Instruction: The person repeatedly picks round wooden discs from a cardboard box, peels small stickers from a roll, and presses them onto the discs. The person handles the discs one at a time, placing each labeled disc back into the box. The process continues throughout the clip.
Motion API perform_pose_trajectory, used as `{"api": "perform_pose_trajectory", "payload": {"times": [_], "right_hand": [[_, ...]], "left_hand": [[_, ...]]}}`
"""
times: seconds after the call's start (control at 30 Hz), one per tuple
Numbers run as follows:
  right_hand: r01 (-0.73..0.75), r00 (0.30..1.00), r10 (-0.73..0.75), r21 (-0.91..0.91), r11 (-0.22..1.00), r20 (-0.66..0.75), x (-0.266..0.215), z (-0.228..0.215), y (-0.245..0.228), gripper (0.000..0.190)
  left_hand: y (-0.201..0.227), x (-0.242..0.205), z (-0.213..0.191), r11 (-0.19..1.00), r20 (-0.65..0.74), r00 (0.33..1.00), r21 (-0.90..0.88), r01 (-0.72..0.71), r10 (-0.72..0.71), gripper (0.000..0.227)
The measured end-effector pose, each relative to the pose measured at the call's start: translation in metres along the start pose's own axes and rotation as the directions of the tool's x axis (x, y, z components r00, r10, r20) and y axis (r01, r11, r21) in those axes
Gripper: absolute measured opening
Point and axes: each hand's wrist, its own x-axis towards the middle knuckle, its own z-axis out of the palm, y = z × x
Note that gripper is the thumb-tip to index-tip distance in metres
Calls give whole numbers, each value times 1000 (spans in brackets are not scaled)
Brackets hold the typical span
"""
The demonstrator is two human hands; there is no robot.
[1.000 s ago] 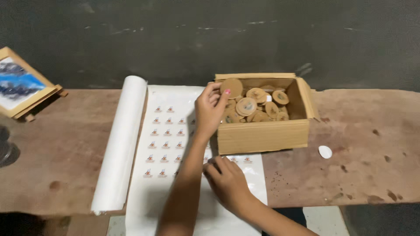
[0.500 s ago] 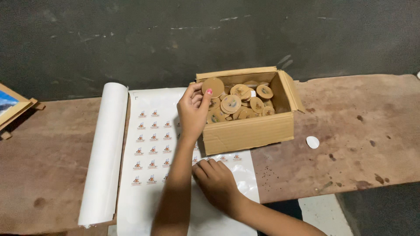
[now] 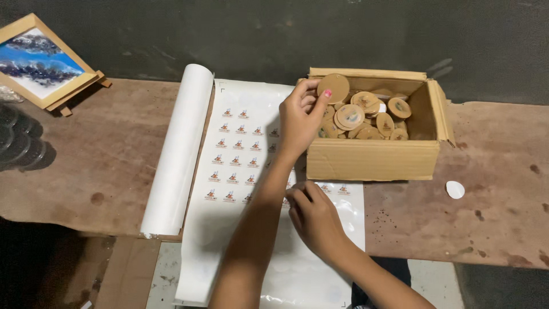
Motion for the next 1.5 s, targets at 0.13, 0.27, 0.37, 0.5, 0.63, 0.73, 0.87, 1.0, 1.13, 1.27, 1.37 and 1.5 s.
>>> {"api": "perform_pose_trajectory", "payload": {"times": [0.13,0.27,0.37,0.5,0.63,0.73,0.87,1.0,1.13,1.27,1.37,1.5], "right_hand": [[-8,1000,8,5,1000,15,0,0,0,29],[33,999,-34,-36,999,-8,1,2,1,26],[61,998,-62,-76,995,-18,2,1,-3,28],[72,996,-81,-172,982,-43,4,3,-8,15],[89,991,-111,-244,966,-76,1,10,-4,12],[80,993,-97,-219,972,-66,1,9,-5,11],[108,989,-125,-186,977,-83,1,3,-9,9],[139,986,-151,-144,980,-75,1,4,-5,20],[125,988,-136,-135,983,-75,2,5,-4,17],[88,995,-95,-156,984,-42,-2,8,-1,13],[105,992,-114,-164,981,-49,1,7,0,16],[92,995,-96,-111,990,-33,2,4,-3,14]], "left_hand": [[-4,0,1,1000,-9,1000,-6,-22,22,14],[-4,0,-1,1000,2,1000,7,-19,19,16],[-3,0,-1,1000,0,1000,14,-9,9,17],[-13,3,2,999,-19,999,-10,-30,30,15],[-3,0,1,1000,-14,1000,-16,-2,1,14],[-1,0,0,1000,3,1000,-4,4,-4,16],[-3,1,1,1000,-12,1000,-17,0,0,13],[0,-1,0,1000,-1,1000,-2,20,-20,15],[8,0,-1,1000,14,1000,24,10,-11,17],[4,-1,0,999,-8,999,-7,33,-34,15],[2,1,0,1000,-9,1000,-7,25,-25,16],[-1,1,0,999,-7,999,-13,33,-33,17]]}}
